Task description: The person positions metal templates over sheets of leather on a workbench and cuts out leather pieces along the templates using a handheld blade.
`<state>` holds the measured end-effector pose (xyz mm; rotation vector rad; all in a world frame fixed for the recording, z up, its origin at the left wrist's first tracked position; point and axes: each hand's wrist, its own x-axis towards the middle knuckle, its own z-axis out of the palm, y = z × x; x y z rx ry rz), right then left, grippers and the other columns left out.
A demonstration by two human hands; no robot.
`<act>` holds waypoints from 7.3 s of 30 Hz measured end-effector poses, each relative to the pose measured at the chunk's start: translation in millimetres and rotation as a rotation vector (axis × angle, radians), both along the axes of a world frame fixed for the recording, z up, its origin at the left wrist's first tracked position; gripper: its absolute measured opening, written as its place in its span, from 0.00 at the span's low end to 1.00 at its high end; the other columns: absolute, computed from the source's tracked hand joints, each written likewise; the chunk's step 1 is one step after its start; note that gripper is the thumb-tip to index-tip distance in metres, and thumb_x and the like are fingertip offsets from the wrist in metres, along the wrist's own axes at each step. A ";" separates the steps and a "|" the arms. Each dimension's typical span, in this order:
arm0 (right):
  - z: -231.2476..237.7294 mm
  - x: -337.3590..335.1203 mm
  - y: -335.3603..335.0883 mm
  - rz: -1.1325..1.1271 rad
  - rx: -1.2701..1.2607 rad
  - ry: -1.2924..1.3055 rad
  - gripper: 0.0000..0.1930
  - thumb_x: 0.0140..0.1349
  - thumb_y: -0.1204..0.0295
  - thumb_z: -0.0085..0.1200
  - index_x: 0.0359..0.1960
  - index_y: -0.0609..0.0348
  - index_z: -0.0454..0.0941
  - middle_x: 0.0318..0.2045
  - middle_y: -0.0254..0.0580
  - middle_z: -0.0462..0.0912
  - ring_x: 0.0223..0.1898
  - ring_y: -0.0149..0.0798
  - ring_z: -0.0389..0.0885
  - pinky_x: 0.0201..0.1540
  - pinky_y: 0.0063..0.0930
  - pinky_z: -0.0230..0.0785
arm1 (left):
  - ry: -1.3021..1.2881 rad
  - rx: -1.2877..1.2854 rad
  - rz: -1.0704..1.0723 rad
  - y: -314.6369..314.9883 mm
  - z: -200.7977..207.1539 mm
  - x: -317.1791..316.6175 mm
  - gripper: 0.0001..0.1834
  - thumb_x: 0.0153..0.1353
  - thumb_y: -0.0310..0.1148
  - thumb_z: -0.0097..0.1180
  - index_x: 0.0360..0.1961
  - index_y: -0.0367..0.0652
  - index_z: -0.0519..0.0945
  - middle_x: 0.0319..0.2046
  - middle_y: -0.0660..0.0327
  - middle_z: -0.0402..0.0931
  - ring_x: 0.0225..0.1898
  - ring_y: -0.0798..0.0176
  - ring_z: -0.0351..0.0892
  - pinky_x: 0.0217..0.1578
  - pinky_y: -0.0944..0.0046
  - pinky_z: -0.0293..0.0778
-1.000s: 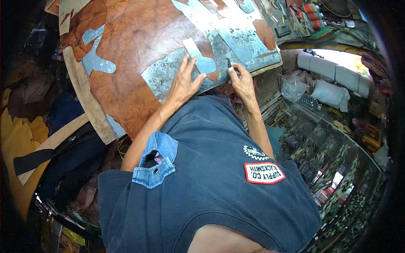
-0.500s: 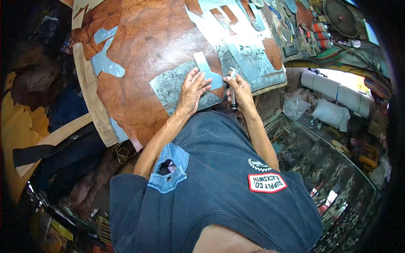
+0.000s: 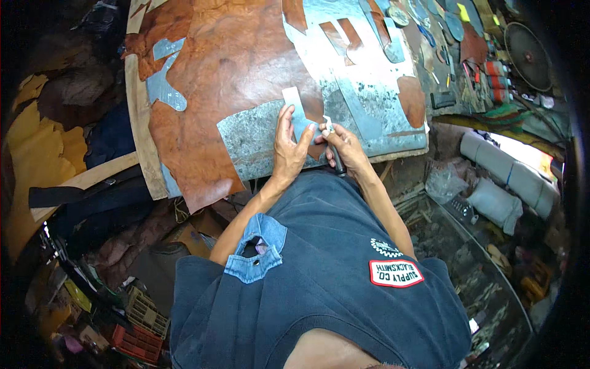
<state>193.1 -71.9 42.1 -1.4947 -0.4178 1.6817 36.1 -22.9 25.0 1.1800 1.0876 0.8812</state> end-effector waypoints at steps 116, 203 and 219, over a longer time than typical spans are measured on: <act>25.4 1.2 217.2 0.318 0.559 -1.110 0.13 0.58 0.71 0.57 0.43 0.62 0.81 0.28 0.49 0.84 0.31 0.39 0.82 0.37 0.33 0.73 | 0.099 -0.416 0.294 -30.8 26.1 -277.8 0.26 0.68 0.22 0.48 0.66 0.27 0.61 0.57 0.53 0.74 0.55 0.66 0.75 0.57 0.67 0.68; -28.9 27.3 316.4 0.433 0.288 -1.471 0.29 0.59 0.58 0.56 0.55 0.67 0.65 0.46 0.73 0.74 0.41 0.66 0.81 0.44 0.53 0.75 | 0.784 0.123 0.380 152.0 18.2 -155.1 0.43 0.57 0.38 0.64 0.67 0.30 0.58 0.64 0.37 0.62 0.66 0.41 0.62 0.64 0.56 0.60; -36.1 30.3 359.8 0.415 0.233 -1.457 0.28 0.61 0.56 0.51 0.56 0.65 0.66 0.49 0.69 0.72 0.45 0.65 0.80 0.47 0.51 0.74 | 0.073 0.565 0.512 313.1 148.4 -184.8 0.28 0.62 0.26 0.59 0.62 0.29 0.66 0.58 0.54 0.72 0.56 0.60 0.72 0.59 0.62 0.66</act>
